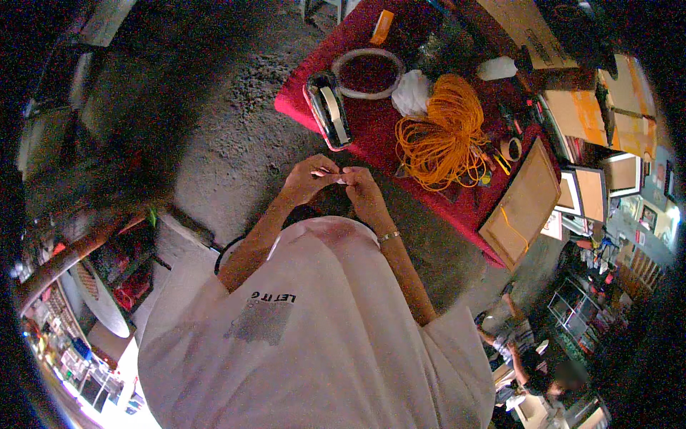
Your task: The person measures a wooden picture frame, drills holes into it, and attaches an orange rope to create a hanging loop. They use a tape measure, a power drill, and a utility knife to complete the task.
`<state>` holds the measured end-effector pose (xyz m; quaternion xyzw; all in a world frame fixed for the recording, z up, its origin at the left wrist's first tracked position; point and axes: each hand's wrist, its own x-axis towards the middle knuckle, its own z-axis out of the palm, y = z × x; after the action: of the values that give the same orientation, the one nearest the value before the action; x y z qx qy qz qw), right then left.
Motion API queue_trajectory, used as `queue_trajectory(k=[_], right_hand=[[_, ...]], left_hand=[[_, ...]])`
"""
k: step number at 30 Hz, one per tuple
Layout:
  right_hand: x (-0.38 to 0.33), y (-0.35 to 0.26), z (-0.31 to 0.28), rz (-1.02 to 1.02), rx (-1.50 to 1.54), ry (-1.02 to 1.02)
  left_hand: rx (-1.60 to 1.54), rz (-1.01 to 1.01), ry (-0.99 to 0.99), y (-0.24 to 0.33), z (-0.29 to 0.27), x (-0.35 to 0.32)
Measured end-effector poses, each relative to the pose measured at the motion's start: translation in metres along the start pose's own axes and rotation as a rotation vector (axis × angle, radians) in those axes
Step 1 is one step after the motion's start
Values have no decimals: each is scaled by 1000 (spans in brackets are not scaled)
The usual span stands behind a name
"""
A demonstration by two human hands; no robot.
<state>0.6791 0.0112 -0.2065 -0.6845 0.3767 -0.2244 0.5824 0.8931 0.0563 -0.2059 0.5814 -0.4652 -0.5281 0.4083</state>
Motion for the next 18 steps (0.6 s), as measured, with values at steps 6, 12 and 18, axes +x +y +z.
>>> queue_trajectory(k=[6,12,18], right_hand=[[52,14,9,302,-89,381],[117,0,-9,584,132,93],[102,10,-8,612,560,171]], left_hand=[[-338,-65,347,-29,-19,-17],[-661,-303,270,-48,-24,-29],[-1045,-385,240,-27,29,21]])
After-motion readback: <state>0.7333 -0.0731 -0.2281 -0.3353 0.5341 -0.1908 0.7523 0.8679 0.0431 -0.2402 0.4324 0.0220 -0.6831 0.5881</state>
